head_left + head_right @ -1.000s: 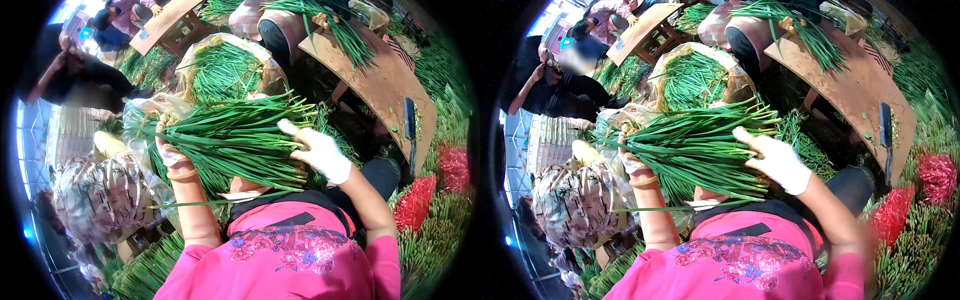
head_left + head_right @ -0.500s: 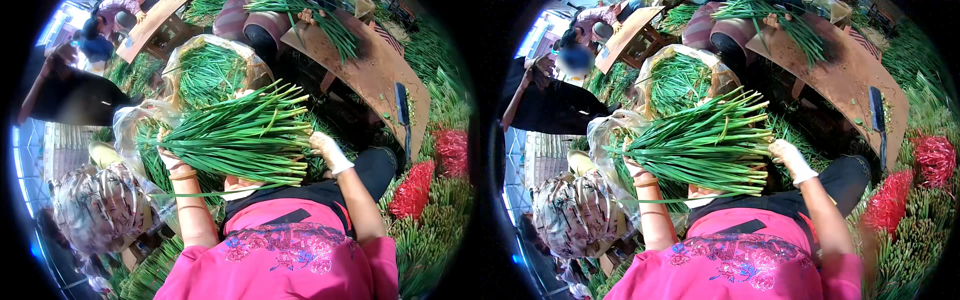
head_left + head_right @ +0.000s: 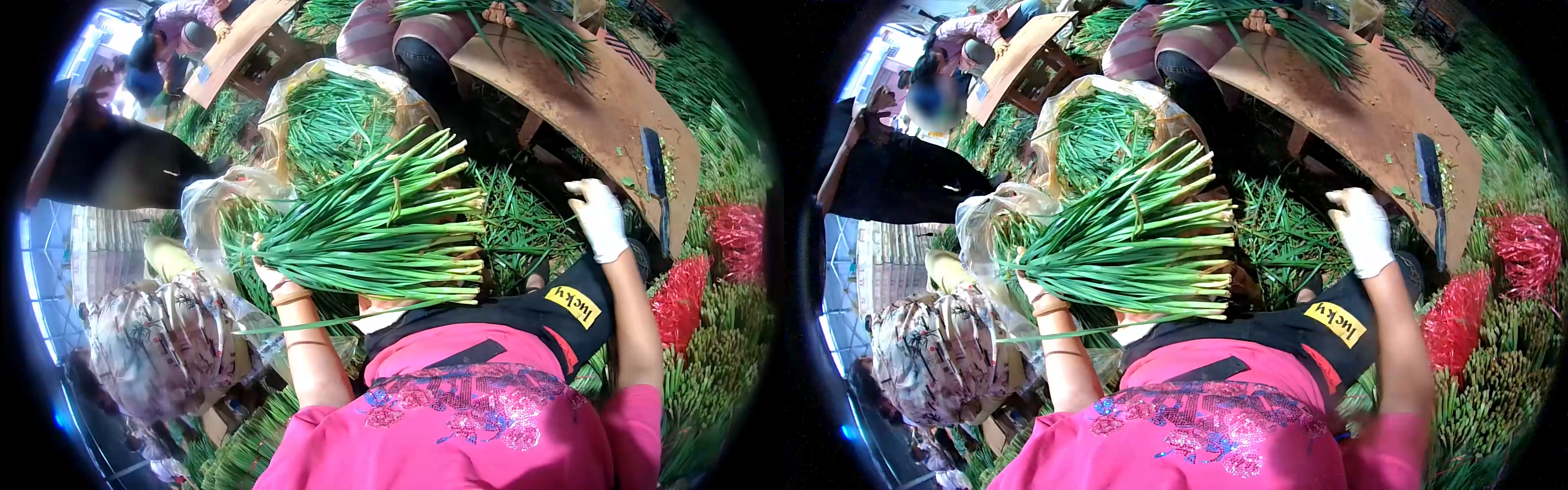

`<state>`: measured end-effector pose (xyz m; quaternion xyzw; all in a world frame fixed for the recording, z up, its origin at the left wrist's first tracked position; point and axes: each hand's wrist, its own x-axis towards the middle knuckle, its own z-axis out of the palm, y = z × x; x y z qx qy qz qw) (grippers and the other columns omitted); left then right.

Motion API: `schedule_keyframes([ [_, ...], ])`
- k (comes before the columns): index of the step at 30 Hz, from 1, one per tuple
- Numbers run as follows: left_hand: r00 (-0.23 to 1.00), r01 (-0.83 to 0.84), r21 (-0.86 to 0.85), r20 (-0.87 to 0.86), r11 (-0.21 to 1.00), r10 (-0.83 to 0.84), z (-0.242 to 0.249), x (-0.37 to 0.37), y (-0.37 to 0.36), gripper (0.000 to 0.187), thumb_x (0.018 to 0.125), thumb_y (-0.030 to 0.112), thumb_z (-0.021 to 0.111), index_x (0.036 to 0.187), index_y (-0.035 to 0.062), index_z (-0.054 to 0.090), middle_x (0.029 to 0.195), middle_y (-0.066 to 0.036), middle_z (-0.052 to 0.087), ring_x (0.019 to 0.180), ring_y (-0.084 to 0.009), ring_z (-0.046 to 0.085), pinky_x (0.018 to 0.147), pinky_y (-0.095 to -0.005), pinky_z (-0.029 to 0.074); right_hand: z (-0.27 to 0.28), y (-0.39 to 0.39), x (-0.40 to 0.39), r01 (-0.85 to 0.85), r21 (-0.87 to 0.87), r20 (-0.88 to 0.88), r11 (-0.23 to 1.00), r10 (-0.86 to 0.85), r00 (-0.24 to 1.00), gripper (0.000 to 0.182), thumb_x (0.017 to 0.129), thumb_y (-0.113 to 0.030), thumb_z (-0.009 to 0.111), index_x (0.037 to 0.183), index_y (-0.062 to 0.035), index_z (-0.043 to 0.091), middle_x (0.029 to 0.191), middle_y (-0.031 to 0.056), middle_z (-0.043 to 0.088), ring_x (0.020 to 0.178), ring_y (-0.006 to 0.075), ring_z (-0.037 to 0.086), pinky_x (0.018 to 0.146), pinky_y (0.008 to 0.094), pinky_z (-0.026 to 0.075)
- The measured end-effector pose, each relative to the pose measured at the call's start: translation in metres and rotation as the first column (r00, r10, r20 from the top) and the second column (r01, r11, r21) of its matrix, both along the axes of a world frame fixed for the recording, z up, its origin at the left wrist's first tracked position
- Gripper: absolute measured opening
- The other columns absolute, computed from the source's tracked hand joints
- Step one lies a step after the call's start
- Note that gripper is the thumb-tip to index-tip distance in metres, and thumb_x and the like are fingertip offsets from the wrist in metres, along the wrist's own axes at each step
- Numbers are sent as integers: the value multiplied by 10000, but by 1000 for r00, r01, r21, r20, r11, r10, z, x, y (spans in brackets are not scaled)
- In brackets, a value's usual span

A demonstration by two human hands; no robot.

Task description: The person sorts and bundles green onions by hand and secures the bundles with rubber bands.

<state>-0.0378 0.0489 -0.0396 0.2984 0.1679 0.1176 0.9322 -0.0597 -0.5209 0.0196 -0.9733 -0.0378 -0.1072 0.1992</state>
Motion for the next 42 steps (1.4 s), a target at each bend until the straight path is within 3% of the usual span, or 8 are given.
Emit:
schedule_keyframes([
  [13, 997, -36, -24, -66, 999, 34, 7, 5, 0, 219, 784, 352, 626, 902, 172, 665, 875, -64, 673, 778, -271, 622, 731, -475, 513, -7, 96, 31, -404, -54, 222, 913, 405, 887, 94, 784, -191, 582, 753, -102, 584, 674, 82, 540, 653, 263, 573, 597, 366, 453],
  [18, 996, -40, -26, -79, 999, 38, 8, -4, -6, 207, 780, 335, 620, 925, 195, 668, 928, -64, 672, 825, -288, 620, 739, -493, 512, -93, -50, 12, -474, -648, -660, 596, -129, 741, 165, 740, -119, 561, 798, -109, 716, 808, 132, 677, 794, 248, 661, 633, 373, 523],
  [22, 991, 137, -76, 14, 988, -137, -11, -1, 10, 212, 803, 331, 587, 951, 200, 663, 959, -71, 662, 859, -297, 613, 783, -534, 487, -27, 16, 13, -144, 130, -502, 981, 190, 844, 216, 825, -188, 572, 952, -48, 676, 879, 123, 670, 858, 200, 645, 736, 298, 500],
  [24, 997, 73, -27, 14, 997, -73, -9, 0, 4, 235, 810, 338, 585, 988, 206, 664, 985, -64, 658, 892, -295, 607, 802, -541, 479, -35, 63, 19, 323, 860, -485, 395, 436, 758, 239, 836, -172, 599, 1011, -11, 628, 859, 51, 646, 809, 121, 596, 736, 245, 462],
  [29, 1000, -16, -22, -24, 1000, 16, 7, 0, -9, 233, 824, 338, 583, 988, 189, 657, 989, -71, 661, 884, -300, 609, 806, -507, 488, -59, 119, 36, 249, 873, -421, 420, 388, 820, 143, 814, -149, 648, 836, -11, 615, 717, -10, 586, 666, 80, 499, 616, 225, 417],
  [34, 979, -128, 8, -160, 992, 128, 19, -10, -33, 297, 903, 377, 462, 969, 143, 633, 1042, -104, 633, 949, -301, 577, 853, -476, 457, -87, 34, 27, -165, 33, -326, 986, 166, 931, 172, 744, -183, 643, 862, -58, 652, 780, 126, 649, 711, 227, 620, 657, 333, 476],
  [39, 998, 63, -716, 54, 695, -36, -30, -22, 17, 376, 897, 429, 442, 1107, 155, 591, 1123, -96, 600, 1049, -312, 534, 936, -497, 400, -80, 17, 2, -266, -486, -598, 832, -95, 796, 339, 678, -176, 691, 1004, -93, 653, 1087, 120, 616, 976, 245, 599, 805, 368, 492],
  [42, 990, -76, -19, -121, 997, 73, -4, -18, -16, 361, 871, 435, 489, 1059, 156, 621, 1074, -100, 624, 1017, -315, 554, 916, -491, 420, -31, 83, -16, -311, 342, -302, 887, 417, 857, 576, 697, -197, 682, 1235, -74, 513, 1145, 181, 569, 1059, 328, 540, 938, 355, 425],
])
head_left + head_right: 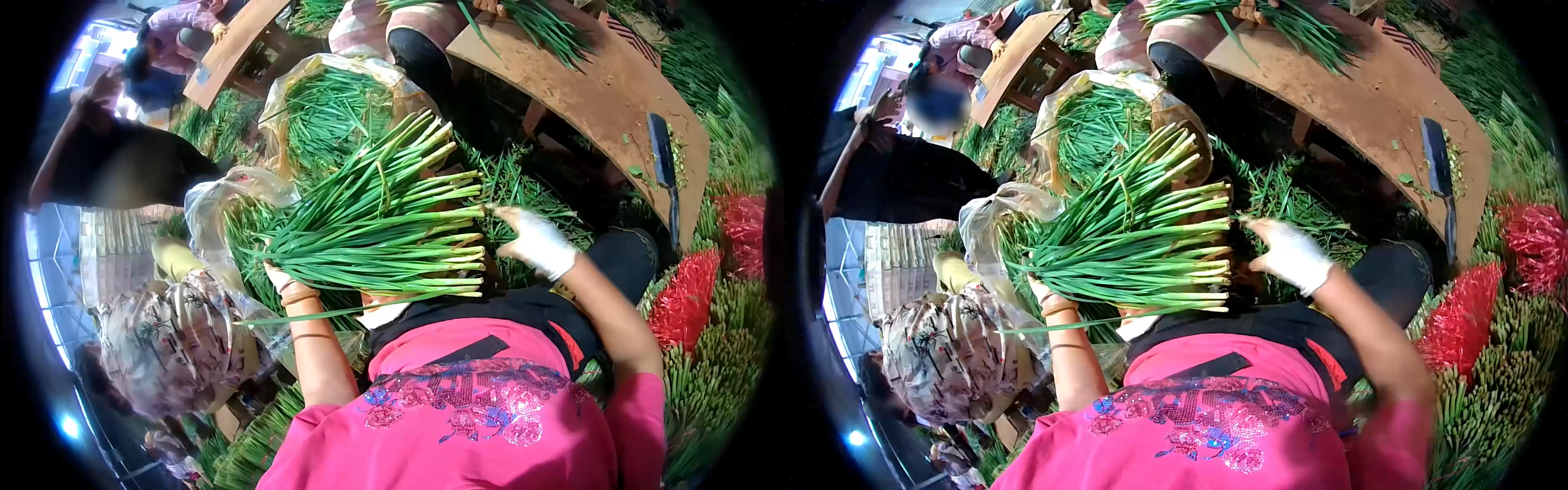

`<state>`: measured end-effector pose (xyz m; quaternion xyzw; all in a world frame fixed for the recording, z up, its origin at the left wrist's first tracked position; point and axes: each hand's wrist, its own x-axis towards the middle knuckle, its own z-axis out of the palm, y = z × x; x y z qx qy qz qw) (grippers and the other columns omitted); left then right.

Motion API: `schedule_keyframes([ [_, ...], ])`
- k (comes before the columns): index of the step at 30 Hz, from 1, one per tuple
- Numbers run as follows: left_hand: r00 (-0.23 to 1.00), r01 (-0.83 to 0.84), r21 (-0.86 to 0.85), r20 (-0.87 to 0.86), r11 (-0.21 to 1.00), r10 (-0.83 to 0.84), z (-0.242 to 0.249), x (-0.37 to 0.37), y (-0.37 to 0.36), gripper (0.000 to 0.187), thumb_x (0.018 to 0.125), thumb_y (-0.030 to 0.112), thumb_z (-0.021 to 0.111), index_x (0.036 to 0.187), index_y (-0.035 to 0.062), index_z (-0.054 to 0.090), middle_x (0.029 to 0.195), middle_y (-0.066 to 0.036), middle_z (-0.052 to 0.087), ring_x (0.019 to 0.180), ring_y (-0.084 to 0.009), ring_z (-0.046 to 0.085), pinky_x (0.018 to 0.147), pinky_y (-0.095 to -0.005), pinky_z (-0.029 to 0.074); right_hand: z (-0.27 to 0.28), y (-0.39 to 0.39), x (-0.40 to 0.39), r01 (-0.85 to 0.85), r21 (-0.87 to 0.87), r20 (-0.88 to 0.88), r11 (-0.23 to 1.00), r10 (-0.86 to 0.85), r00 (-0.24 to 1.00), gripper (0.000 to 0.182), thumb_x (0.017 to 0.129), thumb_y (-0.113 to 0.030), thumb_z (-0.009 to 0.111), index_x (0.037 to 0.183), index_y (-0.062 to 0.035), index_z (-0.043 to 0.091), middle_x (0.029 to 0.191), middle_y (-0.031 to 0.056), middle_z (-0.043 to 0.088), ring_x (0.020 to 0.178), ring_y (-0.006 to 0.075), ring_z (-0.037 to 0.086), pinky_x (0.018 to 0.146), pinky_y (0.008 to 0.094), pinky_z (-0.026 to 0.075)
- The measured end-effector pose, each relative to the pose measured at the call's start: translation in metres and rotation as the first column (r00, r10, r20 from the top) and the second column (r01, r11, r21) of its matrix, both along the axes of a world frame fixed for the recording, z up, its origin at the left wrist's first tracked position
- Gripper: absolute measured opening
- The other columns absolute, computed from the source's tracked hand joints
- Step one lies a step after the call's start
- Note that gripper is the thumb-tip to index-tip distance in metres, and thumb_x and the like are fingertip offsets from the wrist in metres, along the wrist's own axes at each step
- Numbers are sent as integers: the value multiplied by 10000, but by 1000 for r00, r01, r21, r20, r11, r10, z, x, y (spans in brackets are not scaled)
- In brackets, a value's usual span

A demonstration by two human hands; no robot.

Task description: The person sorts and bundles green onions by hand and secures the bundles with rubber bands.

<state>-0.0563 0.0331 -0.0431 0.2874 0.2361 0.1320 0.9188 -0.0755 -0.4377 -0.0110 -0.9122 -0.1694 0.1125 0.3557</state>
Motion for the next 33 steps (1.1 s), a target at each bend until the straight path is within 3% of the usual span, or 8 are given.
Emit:
schedule_keyframes([
  [4, 1000, 13, 43, -17, 999, -12, 2, 4, -2, 354, 857, 438, 480, 951, 142, 651, 1072, -90, 622, 988, -294, 555, 894, -488, 431, -48, 52, -13, 173, 766, -322, 620, 136, 937, 198, 828, -79, 556, 1006, 6, 577, 836, 97, 610, 725, 178, 581, 627, 261, 477],
  [8, 999, -28, -64, 23, 998, 29, 7, 6, -4, 324, 830, 391, 509, 952, 124, 646, 1029, -109, 636, 933, -323, 579, 839, -493, 468, 4, 14, -3, 652, 582, -772, 486, 77, 631, 116, 894, -114, 529, 869, -29, 604, 603, -12, 495, 461, 45, 384, 389, 200, 264],
  [13, 998, -50, -135, 20, 990, 54, -23, 9, 14, 322, 805, 368, 548, 1006, 136, 643, 1045, -142, 640, 925, -362, 593, 831, -539, 474, 11, -96, 15, 579, 577, -745, -576, -80, 663, 205, 921, -195, 501, 720, -161, 512, 550, -54, 414, 430, 39, 374, 353, 170, 289],
  [19, 995, -88, -31, 44, 996, 90, 1, 6, -2, 343, 808, 390, 549, 980, 113, 659, 1085, -137, 630, 966, -342, 585, 886, -509, 449, -13, -130, 3, 577, 206, -219, 790, -538, 814, 219, 908, -220, 483, 792, -69, 591, 661, 38, 595, 518, 125, 515, 488, 243, 390],
  [24, 1000, 0, -21, -16, 1000, -1, 16, -1, -12, 288, 795, 344, 595, 899, 82, 654, 973, -118, 665, 882, -317, 609, 792, -474, 494, 16, -152, 14, 584, 810, -438, 54, -607, 663, 266, 925, -266, 470, 845, -63, 622, 784, 52, 637, 748, 124, 588, 672, 295, 467],
  [26, 999, -6, 49, -33, 999, 8, -2, 5, 3, 297, 793, 350, 593, 905, 82, 656, 980, -120, 664, 872, -325, 613, 785, -477, 499, 12, -156, 25, 389, 444, 52, 808, -456, 888, 210, 869, -219, 503, 877, -64, 645, 806, 72, 651, 747, 176, 605, 680, 299, 470],
  [28, 998, -37, 23, -52, 999, 38, 13, 9, -8, 312, 792, 361, 591, 913, 81, 658, 982, -122, 664, 867, -328, 616, 782, -485, 500, 33, -123, 17, 330, -531, -26, 781, -404, 914, 193, 776, -163, 566, 919, -64, 649, 841, 105, 640, 810, 274, 609, 719, 341, 482],
  [33, 993, -94, 14, -75, 995, 95, 26, 8, -16, 323, 798, 365, 581, 935, 82, 657, 973, -133, 659, 865, -335, 612, 784, -489, 501, 79, -35, 21, 296, 48, 309, 954, -296, 904, 163, 782, -126, 574, 920, -96, 654, 856, 90, 606, 819, 265, 600, 710, 344, 487],
])
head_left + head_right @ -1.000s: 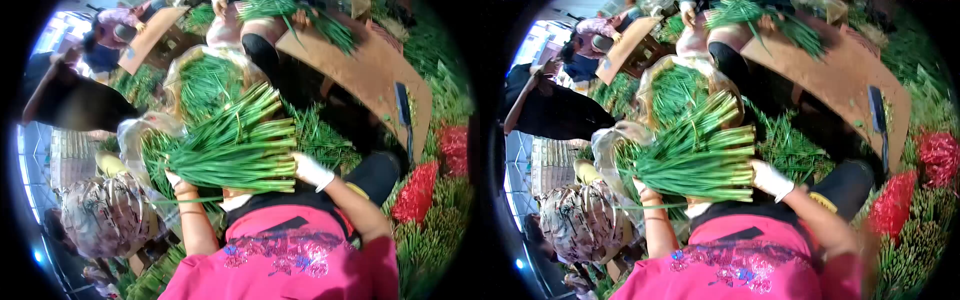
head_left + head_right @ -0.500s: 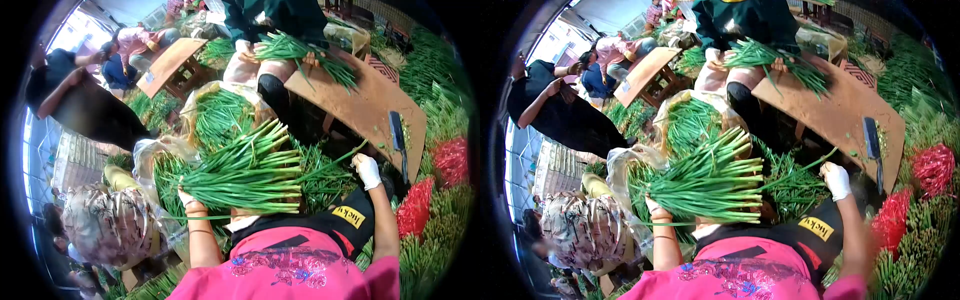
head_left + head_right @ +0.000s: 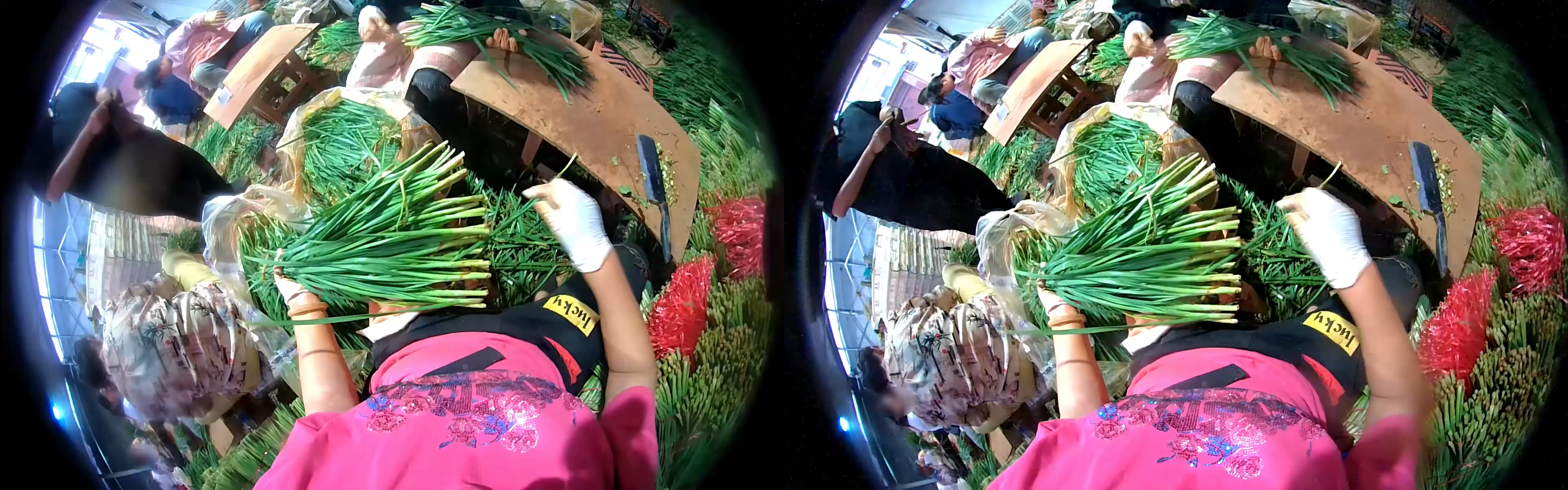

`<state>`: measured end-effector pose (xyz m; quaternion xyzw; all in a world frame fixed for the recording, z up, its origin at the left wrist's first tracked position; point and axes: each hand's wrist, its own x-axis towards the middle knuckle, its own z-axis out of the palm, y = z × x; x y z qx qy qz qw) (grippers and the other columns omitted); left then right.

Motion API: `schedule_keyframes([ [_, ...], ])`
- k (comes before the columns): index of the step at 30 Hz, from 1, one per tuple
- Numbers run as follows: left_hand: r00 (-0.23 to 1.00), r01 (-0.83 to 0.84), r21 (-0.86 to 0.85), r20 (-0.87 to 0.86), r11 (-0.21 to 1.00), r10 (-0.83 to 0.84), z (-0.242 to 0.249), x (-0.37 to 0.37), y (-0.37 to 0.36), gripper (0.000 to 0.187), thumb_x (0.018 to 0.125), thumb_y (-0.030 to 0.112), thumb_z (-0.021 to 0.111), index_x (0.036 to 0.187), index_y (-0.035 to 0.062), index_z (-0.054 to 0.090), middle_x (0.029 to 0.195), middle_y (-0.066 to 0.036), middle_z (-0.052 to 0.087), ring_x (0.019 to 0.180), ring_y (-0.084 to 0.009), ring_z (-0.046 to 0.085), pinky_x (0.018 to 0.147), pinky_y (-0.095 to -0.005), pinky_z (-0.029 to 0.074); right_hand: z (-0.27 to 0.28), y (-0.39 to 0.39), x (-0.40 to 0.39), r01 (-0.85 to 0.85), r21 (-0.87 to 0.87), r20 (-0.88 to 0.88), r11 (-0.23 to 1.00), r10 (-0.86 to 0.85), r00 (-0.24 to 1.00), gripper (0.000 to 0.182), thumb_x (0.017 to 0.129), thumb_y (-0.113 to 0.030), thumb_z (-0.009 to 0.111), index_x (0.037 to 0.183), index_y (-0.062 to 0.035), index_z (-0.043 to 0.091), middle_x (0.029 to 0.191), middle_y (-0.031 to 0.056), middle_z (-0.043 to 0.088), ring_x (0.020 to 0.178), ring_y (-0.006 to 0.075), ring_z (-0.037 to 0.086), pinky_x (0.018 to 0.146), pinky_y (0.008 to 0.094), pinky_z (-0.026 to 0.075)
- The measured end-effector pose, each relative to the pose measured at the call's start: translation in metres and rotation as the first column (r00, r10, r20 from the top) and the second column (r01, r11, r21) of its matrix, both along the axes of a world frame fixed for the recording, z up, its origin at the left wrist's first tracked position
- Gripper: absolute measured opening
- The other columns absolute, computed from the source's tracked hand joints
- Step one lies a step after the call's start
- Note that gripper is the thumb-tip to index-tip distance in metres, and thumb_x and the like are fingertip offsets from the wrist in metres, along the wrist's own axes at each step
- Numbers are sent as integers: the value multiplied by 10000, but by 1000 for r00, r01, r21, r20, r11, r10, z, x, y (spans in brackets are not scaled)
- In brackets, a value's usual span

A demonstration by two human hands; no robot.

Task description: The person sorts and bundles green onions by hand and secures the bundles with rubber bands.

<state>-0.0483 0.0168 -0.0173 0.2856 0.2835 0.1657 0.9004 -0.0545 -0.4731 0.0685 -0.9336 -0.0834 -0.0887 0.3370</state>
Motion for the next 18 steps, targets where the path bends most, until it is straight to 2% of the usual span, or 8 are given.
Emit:
schedule_keyframes([
  [1, 999, -33, 30, -6, 999, 33, 0, 0, -1, 316, 797, 358, 584, 928, 78, 654, 976, -132, 657, 865, -332, 611, 778, -484, 504, -5, 19, 3, -127, 34, 92, 991, 123, 988, 133, 795, -123, 558, 895, -103, 644, 804, 89, 579, 777, 269, 589, 679, 359, 484],
  [2, 999, 40, 82, 7, 996, -40, 4, 1, -3, 322, 795, 370, 588, 933, 87, 654, 992, -122, 652, 873, -332, 606, 777, -482, 502, -13, 39, 5, -221, -144, 251, 965, 251, 935, 116, 811, -131, 544, 885, -113, 631, 760, 87, 546, 736, 267, 576, 643, 370, 476],
  [3, 999, 29, 64, -16, 998, -28, 5, 3, -4, 322, 792, 370, 594, 933, 87, 653, 997, -119, 651, 874, -329, 606, 778, -479, 502, -12, 58, 3, -251, -299, 253, 921, 330, 909, 97, 807, -148, 541, 867, -121, 612, 741, 81, 529, 715, 259, 570, 619, 372, 470],
  [10, 994, -46, 73, 105, 996, 38, -6, 6, 10, 290, 786, 331, 620, 983, 123, 659, 1034, -95, 647, 913, -307, 598, 826, -482, 486, -40, 125, 16, -520, -517, 99, 680, 651, 753, 59, 741, -159, 550, 732, -115, 589, 686, 58, 569, 644, 220, 618, 547, 349, 499],
  [11, 951, 255, 30, 175, 967, -256, -11, 7, 28, 278, 786, 314, 619, 997, 137, 653, 1024, -89, 649, 913, -296, 600, 828, -477, 487, -46, 126, 17, -541, -430, 205, 723, 662, 721, 52, 735, -155, 553, 711, -118, 580, 671, 50, 565, 638, 218, 614, 540, 359, 493],
  [13, 988, -12, 32, 156, 999, 7, -6, 7, 17, 276, 782, 307, 623, 989, 125, 642, 1003, -92, 653, 889, -283, 606, 808, -465, 498, -51, 131, 19, -539, -420, 208, 730, 656, 725, 54, 727, -162, 560, 712, -114, 579, 667, 61, 561, 625, 226, 607, 541, 365, 488],
  [16, 991, 68, 48, 113, 997, -73, -12, 10, 29, 268, 782, 293, 622, 992, 129, 643, 997, -88, 655, 902, -276, 608, 820, -457, 498, -23, 125, 13, -471, 120, 271, 874, 427, 863, 15, 737, -74, 576, 727, -79, 565, 682, 73, 560, 604, 224, 572, 550, 344, 463],
  [18, 994, 109, -33, 32, 994, -108, 10, 9, 10, 232, 795, 290, 612, 935, 110, 654, 947, -87, 666, 850, -278, 621, 803, -464, 504, -11, 111, 17, -252, 532, 173, 808, 187, 967, 67, 744, -7, 573, 769, -69, 575, 690, 49, 557, 594, 173, 542, 556, 292, 444],
])
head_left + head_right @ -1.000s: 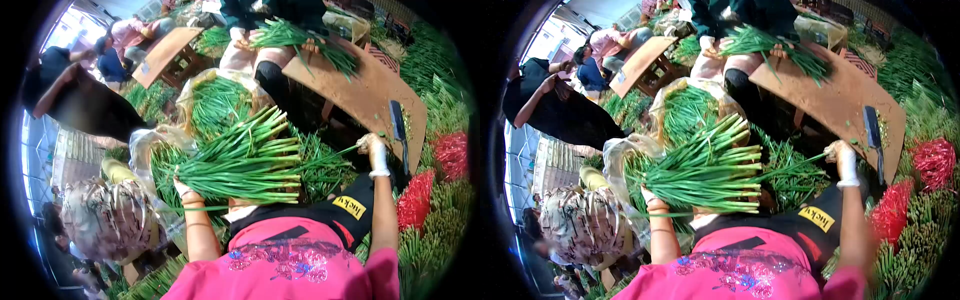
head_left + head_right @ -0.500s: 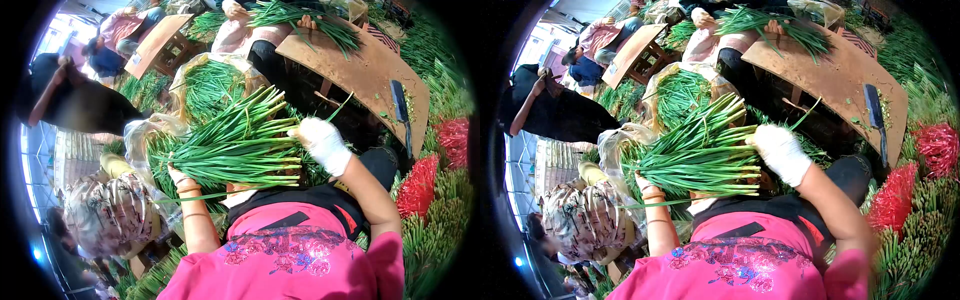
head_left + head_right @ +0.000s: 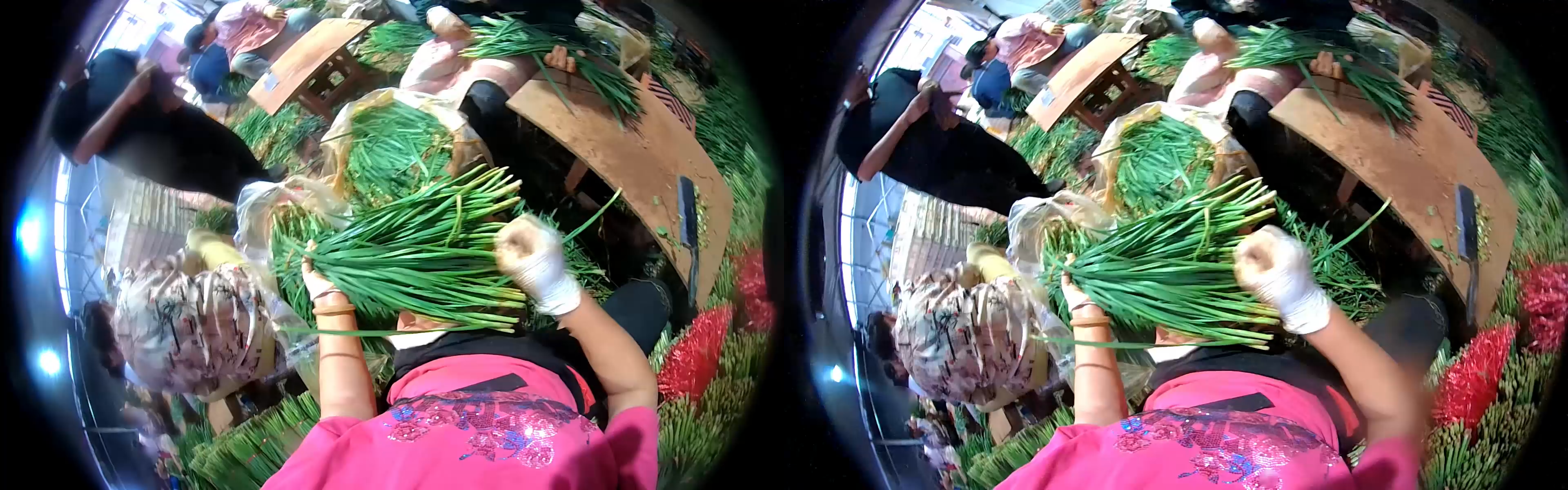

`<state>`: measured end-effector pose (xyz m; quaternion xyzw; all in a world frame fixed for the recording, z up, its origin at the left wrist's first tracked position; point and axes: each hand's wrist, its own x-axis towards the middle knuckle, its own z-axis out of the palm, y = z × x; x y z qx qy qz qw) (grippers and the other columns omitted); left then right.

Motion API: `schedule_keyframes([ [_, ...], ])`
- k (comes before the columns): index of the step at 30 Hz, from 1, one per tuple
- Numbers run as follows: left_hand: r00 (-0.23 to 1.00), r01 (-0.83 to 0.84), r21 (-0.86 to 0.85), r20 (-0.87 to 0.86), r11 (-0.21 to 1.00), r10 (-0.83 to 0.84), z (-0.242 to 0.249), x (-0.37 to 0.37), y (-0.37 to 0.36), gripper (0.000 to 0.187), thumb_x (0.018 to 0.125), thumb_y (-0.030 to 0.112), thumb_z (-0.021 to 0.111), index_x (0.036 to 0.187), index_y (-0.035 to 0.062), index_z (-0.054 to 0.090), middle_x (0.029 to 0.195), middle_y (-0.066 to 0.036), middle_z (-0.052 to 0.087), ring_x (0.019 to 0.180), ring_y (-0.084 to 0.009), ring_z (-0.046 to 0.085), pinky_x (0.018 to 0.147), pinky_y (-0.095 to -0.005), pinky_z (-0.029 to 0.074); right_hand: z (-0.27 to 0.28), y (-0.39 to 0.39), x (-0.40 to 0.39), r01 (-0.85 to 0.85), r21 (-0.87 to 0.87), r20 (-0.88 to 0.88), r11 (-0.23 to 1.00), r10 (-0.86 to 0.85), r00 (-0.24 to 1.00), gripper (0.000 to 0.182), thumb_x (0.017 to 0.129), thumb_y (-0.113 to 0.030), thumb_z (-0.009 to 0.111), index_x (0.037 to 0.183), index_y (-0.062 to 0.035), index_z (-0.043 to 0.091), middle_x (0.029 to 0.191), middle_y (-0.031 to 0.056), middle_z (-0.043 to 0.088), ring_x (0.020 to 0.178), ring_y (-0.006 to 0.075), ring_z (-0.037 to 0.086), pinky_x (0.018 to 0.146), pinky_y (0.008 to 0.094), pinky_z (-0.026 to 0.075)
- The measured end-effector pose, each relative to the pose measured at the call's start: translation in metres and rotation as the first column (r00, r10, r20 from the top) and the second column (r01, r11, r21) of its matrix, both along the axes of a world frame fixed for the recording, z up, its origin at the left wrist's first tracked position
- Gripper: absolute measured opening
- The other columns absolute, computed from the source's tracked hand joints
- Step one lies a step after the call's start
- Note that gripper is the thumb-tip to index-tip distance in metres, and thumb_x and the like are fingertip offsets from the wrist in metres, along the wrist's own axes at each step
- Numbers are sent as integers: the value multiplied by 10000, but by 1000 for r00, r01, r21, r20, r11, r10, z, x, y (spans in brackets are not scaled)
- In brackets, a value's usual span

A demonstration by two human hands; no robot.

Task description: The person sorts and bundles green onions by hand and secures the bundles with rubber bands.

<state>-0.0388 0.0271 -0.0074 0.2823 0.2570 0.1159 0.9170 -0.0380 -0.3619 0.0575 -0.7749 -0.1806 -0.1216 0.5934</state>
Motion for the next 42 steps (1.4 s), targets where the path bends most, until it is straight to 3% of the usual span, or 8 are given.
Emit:
schedule_keyframes([
  [3, 984, -162, -5, 73, 987, 162, 15, -1, -17, 208, 807, 283, 607, 883, 94, 654, 841, -78, 674, 756, -268, 632, 735, -435, 526, 2, -19, 31, 148, 384, -343, 912, -8, 939, 93, 768, -34, 618, 856, -55, 597, 693, 18, 532, 633, 110, 507, 591, 222, 419],
  [7, 966, -257, 53, 23, 965, 256, 49, 4, -50, 205, 842, 282, 582, 708, 127, 584, 688, -38, 621, 672, -224, 611, 652, -394, 523, -26, 13, 46, 53, -3, -347, 999, -51, 936, 283, 796, -53, 636, 1078, -42, 611, 686, -18, 546, 616, 48, 458, 579, 200, 398],
  [9, 963, 107, -81, 255, 991, -83, 27, 7, -24, 217, 857, 279, 569, 707, 121, 568, 660, -21, 592, 632, -209, 586, 621, -385, 510, -15, 25, 43, 82, 116, -177, 990, -61, 982, 286, 797, -46, 636, 1081, -39, 608, 712, -8, 583, 615, 70, 474, 592, 205, 410],
  [24, 895, 179, 40, 408, 983, -179, 92, 5, -99, 301, 857, 264, 559, 1062, 46, 591, 913, -68, 632, 837, -224, 608, 788, -379, 508, 134, 133, 68, -85, -348, 681, 934, 314, 661, 390, 691, 7, 610, 1069, -91, 596, 880, 97, 608, 776, 260, 615, 675, 338, 505],
  [29, 952, 163, 150, 237, 975, -195, 118, -4, -136, 363, 793, 177, 628, 1110, 11, 569, 1012, -59, 617, 886, -184, 610, 815, -329, 506, 160, 200, 77, -178, -583, 502, 793, 523, 689, 60, 733, -118, 587, 750, -61, 583, 720, 100, 589, 671, 292, 591, 603, 358, 491],
  [32, 915, 202, 126, 329, 971, -233, 95, 0, -129, 274, 821, 139, 598, 1052, -7, 572, 840, -65, 600, 783, -189, 599, 762, -347, 511, 211, 188, 89, -633, 86, 436, 769, 542, 718, 122, 792, -45, 609, 904, -44, 658, 809, 88, 649, 728, 149, 626, 652, 262, 498],
  [35, 948, 113, 76, 292, 991, -130, 83, 12, -113, 186, 842, 142, 577, 984, 23, 579, 783, -67, 600, 751, -209, 595, 727, -356, 510, 230, 94, 115, 22, -282, 653, 959, 175, 737, 111, 856, -59, 560, 914, -25, 647, 824, 13, 633, 736, 100, 593, 667, 209, 466],
  [42, 962, -44, 41, 273, 998, 31, 50, 7, -65, 174, 876, 185, 554, 987, 56, 587, 789, -41, 568, 736, -190, 541, 722, -359, 489, 119, -49, 119, -96, -354, 4, 930, 104, 995, 207, 864, -223, 558, 880, -44, 660, 870, 70, 643, 809, 181, 601, 723, 298, 468],
])
